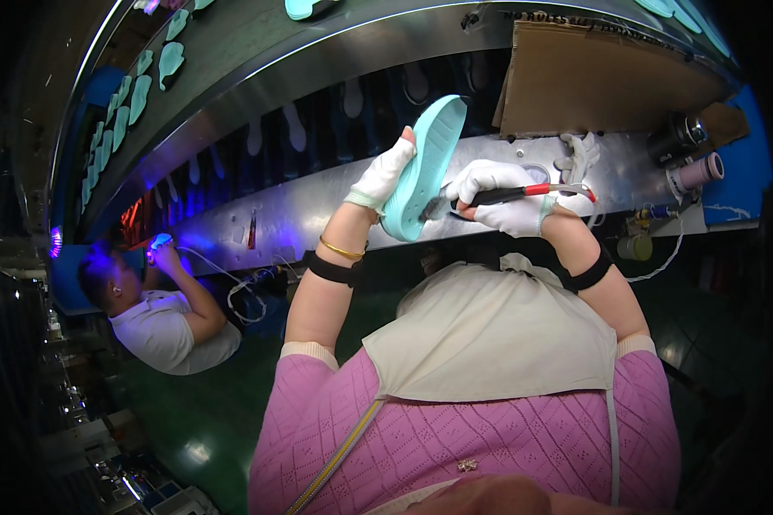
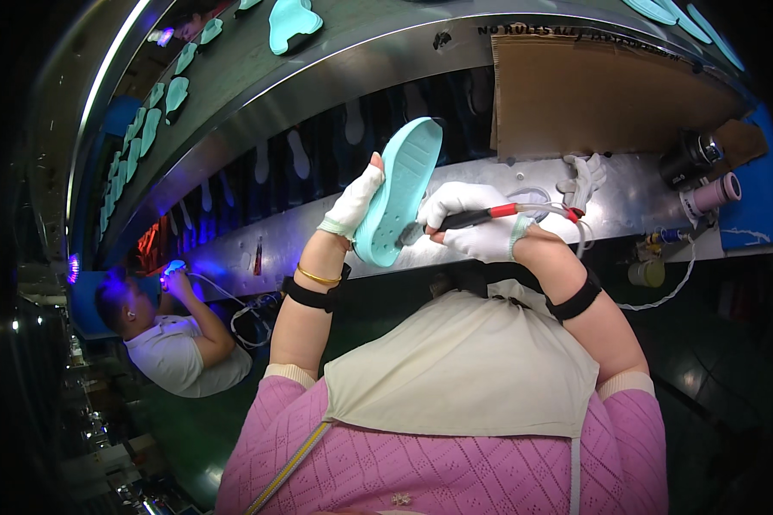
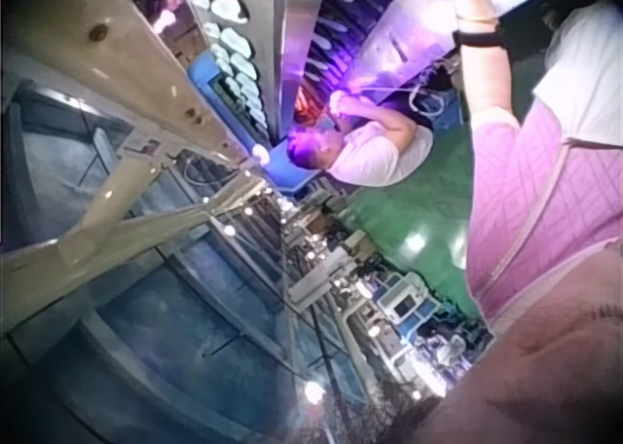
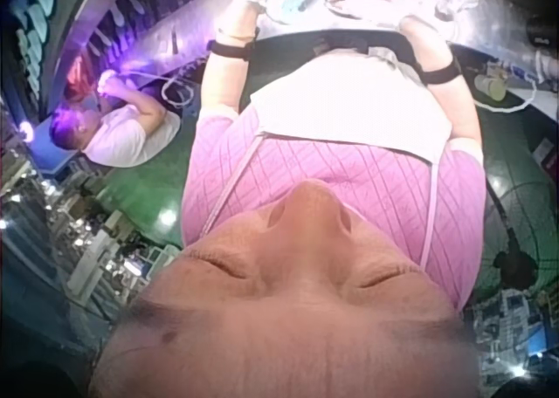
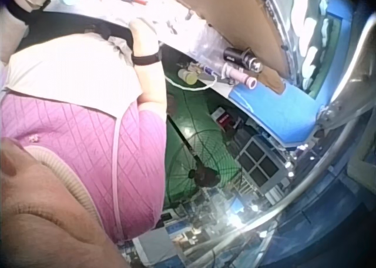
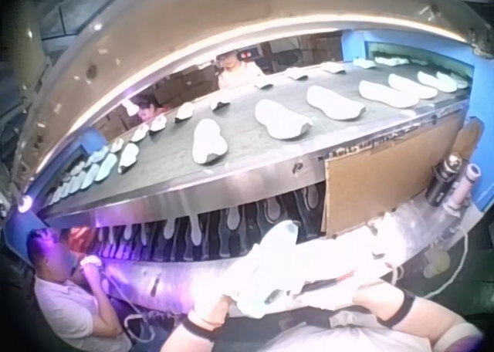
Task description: Applying a liquid coating to shoe soles with a brush in a manufacturing environment.
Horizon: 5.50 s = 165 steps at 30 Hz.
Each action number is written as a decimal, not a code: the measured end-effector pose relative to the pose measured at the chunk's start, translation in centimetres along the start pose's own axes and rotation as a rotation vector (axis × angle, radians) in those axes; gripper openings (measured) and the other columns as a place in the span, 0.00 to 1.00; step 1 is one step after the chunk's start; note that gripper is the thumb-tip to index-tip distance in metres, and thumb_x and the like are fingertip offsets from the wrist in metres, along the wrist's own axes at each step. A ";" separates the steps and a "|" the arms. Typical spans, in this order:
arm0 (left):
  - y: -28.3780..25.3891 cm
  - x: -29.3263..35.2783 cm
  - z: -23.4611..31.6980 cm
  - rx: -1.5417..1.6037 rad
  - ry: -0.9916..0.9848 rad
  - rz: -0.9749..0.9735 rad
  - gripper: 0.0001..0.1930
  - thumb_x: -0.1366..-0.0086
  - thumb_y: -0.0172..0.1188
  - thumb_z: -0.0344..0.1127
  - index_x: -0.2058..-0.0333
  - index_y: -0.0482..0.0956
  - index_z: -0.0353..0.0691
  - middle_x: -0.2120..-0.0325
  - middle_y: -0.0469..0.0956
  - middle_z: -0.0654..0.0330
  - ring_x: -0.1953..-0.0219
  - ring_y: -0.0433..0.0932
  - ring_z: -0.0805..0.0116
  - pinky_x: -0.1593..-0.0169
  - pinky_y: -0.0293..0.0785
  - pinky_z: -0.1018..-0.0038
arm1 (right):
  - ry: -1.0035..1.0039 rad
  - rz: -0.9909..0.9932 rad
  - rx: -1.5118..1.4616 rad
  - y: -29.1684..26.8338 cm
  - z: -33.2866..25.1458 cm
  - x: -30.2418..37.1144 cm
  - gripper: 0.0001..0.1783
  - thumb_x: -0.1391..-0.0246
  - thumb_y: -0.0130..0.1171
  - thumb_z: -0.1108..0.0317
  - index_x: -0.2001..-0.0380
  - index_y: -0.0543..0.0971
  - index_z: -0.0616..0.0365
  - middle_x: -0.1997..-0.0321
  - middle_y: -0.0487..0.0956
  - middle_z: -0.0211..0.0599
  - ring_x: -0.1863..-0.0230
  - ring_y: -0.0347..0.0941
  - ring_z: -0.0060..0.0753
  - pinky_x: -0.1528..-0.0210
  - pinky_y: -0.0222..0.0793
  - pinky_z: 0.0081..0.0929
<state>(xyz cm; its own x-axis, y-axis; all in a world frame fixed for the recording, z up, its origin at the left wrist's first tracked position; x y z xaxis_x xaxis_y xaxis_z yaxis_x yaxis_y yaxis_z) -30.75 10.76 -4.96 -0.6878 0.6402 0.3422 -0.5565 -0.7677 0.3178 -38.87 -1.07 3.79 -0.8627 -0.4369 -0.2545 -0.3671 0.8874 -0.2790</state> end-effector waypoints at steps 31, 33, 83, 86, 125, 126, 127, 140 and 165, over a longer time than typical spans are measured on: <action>7.6 0.5 -2.4 0.863 0.249 -0.129 0.28 0.34 0.38 0.58 0.48 0.66 0.41 0.53 0.71 0.55 0.51 0.72 0.61 0.48 0.70 0.63 | -0.002 0.507 -0.207 -4.6 1.0 0.6 0.06 0.53 0.60 0.74 0.69 0.76 0.59 0.68 0.76 0.29 0.66 0.71 0.17 0.61 0.69 0.19; 6.9 0.0 -2.5 0.908 0.299 -0.172 0.29 0.34 0.38 0.58 0.47 0.65 0.41 0.52 0.71 0.55 0.51 0.72 0.60 0.47 0.70 0.64 | -0.099 0.521 0.001 -4.4 -0.4 0.4 0.06 0.54 0.60 0.75 0.70 0.76 0.58 0.68 0.76 0.30 0.67 0.73 0.20 0.60 0.69 0.19; 6.1 2.0 2.0 0.936 0.351 -0.225 0.40 0.40 0.42 0.64 0.39 0.55 0.39 0.42 0.58 0.43 0.42 0.61 0.44 0.41 0.61 0.52 | -0.119 0.369 -0.079 -1.1 -0.3 2.0 0.05 0.54 0.64 0.75 0.73 0.77 0.60 0.67 0.77 0.33 0.67 0.74 0.22 0.62 0.69 0.19; 5.5 1.9 2.7 0.868 0.338 -0.238 0.39 0.39 0.41 0.63 0.40 0.56 0.36 0.44 0.61 0.41 0.45 0.65 0.44 0.43 0.63 0.52 | -0.024 0.273 -0.305 0.9 1.5 2.5 0.06 0.54 0.64 0.74 0.74 0.75 0.60 0.70 0.77 0.33 0.66 0.73 0.25 0.61 0.68 0.22; 3.5 1.7 0.1 0.741 0.270 -0.090 0.35 0.36 0.31 0.60 0.42 0.60 0.35 0.47 0.66 0.43 0.48 0.70 0.50 0.46 0.68 0.59 | 0.094 0.218 -0.267 2.0 3.4 0.1 0.04 0.51 0.61 0.75 0.71 0.76 0.59 0.68 0.77 0.29 0.66 0.72 0.19 0.61 0.68 0.19; 3.3 1.8 -0.1 0.712 0.297 -0.064 0.35 0.36 0.32 0.60 0.42 0.59 0.36 0.46 0.65 0.43 0.48 0.69 0.50 0.46 0.68 0.59 | 0.101 0.191 -0.279 2.7 3.5 0.2 0.04 0.51 0.61 0.75 0.71 0.75 0.58 0.68 0.76 0.29 0.66 0.71 0.18 0.61 0.68 0.19; 3.5 1.9 -0.2 0.713 0.301 -0.063 0.35 0.36 0.32 0.60 0.42 0.59 0.36 0.46 0.65 0.43 0.48 0.69 0.50 0.46 0.68 0.59 | 0.126 0.170 -0.302 2.8 3.4 0.1 0.03 0.50 0.60 0.74 0.71 0.76 0.58 0.68 0.77 0.30 0.66 0.72 0.19 0.61 0.68 0.19; 3.2 2.5 -1.1 0.738 0.408 -0.014 0.35 0.36 0.35 0.59 0.44 0.61 0.33 0.50 0.69 0.45 0.49 0.70 0.53 0.45 0.66 0.64 | 0.186 0.260 -0.353 1.4 3.0 -0.5 0.05 0.51 0.62 0.71 0.71 0.77 0.59 0.70 0.76 0.29 0.68 0.71 0.18 0.63 0.67 0.19; 1.9 5.3 0.0 0.293 0.404 0.105 0.34 0.33 0.27 0.59 0.46 0.64 0.36 0.57 0.75 0.52 0.58 0.76 0.63 0.53 0.72 0.71 | -0.387 0.395 0.333 -3.5 -4.8 -1.8 0.10 0.60 0.62 0.81 0.71 0.74 0.59 0.66 0.75 0.37 0.65 0.73 0.34 0.61 0.69 0.24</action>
<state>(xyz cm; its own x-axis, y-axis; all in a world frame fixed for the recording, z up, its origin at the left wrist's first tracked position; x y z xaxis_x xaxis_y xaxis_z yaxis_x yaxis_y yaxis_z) -35.47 12.70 -2.48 -0.8905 0.4538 0.0342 -0.3609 -0.7500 0.5544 -37.66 -2.64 9.66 -0.6999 -0.1637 -0.6952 0.1339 0.9261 -0.3529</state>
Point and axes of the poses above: each hand's wrist, its own x-axis away from the middle knuckle, its own y-axis out of the palm, z = x × y, the point moved 9 cm from there along -x, towards the middle knuckle
